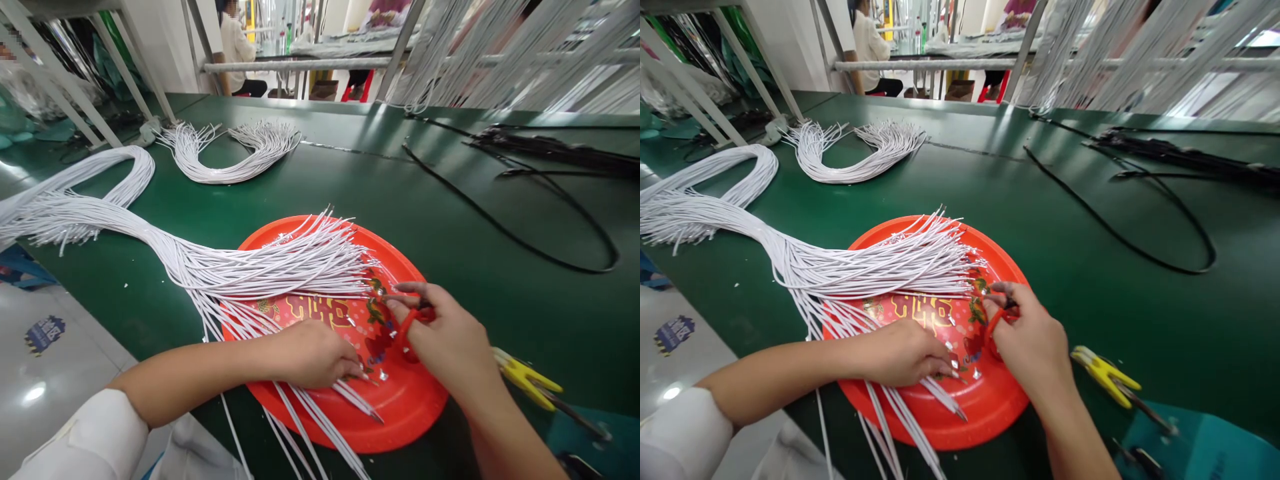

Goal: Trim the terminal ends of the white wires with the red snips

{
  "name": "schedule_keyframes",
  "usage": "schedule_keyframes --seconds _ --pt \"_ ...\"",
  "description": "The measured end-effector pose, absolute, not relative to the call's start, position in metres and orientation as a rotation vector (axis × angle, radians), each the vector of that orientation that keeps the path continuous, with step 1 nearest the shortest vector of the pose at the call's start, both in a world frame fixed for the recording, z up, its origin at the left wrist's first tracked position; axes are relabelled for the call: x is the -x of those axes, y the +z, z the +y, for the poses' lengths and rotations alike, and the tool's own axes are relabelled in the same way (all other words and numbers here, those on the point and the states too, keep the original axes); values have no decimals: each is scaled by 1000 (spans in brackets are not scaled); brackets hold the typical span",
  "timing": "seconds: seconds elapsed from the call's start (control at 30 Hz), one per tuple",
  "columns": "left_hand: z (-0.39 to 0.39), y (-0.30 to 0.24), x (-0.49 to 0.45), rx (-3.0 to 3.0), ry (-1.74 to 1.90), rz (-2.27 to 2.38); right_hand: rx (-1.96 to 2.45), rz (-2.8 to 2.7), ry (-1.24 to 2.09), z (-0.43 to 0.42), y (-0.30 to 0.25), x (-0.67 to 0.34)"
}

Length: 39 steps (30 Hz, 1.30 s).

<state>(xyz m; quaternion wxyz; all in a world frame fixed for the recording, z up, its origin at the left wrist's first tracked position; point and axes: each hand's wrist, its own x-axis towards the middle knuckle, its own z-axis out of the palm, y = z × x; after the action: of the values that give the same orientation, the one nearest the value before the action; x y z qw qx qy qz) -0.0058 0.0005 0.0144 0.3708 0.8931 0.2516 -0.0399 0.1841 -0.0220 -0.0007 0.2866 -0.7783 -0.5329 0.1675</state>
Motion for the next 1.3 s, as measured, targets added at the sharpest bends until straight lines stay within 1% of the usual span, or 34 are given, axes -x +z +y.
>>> schedule_keyframes --seconds 0.13,0.23,0.3,0.4,0.57,0.67,0.73,0.9,1.1,1.3 --pt "1 20 6 -2223 -203 473 2278 -1726 421 -20 -7 -178" --pt "1 17 6 -2227 -201 379 2251 -1723 439 -17 -10 -171" --pt "0 14 6 -2253 -136 329 2252 -1651 463 -15 -11 -169" --pt "0 11 6 -2264 65 363 2222 -1533 497 -14 -11 -168" --pt "5 5 5 -2196 648 845 2020 -1324 603 -19 -2 -174" --pt "8 3 4 -2148 866 901 1901 -1232 626 -25 6 -176" --pt "8 4 4 -2143 877 841 1844 -1192 639 -29 11 -174" --pt "9 10 2 -2032 704 835 1682 -1061 692 -36 23 -157" --pt "6 10 0 -1836 842 885 1551 -804 899 -36 23 -150" --pt "5 10 -1 -1790 810 960 1566 -931 782 -36 22 -148"
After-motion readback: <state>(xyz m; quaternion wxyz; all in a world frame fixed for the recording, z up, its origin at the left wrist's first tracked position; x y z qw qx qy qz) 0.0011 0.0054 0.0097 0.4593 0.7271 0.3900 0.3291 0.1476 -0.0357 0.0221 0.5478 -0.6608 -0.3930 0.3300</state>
